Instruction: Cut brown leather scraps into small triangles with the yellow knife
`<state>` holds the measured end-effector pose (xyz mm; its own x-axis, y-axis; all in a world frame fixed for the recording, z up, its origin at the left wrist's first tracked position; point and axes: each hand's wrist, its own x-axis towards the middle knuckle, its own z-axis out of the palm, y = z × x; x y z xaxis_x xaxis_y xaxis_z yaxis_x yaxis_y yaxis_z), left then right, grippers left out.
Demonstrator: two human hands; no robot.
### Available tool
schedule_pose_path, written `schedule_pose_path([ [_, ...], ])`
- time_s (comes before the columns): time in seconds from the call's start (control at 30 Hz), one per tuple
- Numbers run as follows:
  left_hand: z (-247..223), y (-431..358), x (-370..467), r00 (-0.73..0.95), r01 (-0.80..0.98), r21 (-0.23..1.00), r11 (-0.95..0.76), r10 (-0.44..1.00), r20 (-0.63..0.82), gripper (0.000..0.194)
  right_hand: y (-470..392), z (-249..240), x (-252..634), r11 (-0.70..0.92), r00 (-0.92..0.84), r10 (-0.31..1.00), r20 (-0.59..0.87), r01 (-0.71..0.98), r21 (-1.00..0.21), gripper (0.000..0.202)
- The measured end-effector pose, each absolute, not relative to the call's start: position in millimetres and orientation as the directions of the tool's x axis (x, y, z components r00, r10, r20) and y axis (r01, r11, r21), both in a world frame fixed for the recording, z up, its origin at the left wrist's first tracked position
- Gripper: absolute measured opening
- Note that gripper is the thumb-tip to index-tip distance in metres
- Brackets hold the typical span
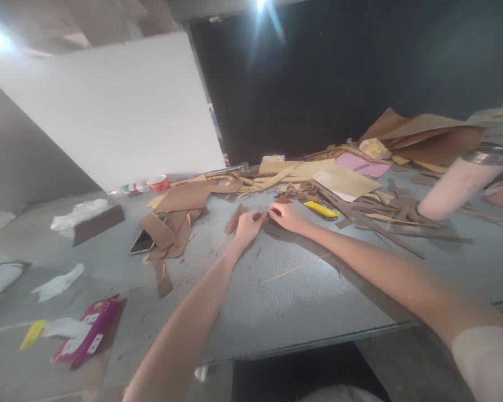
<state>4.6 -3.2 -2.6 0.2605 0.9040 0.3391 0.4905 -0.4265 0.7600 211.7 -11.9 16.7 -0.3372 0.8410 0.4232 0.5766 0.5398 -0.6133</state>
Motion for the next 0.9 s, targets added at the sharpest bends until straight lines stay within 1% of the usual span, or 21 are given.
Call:
schedule_pose_path([
  [0.9,-2.7,-4.9,5.7,0.252,0.488,0.767,-0.417,0.909,0.334,0.023,-11.5,15.5,212.0,0.544,-0.333,0.837,0.434,0.591,-0.596,0.021],
])
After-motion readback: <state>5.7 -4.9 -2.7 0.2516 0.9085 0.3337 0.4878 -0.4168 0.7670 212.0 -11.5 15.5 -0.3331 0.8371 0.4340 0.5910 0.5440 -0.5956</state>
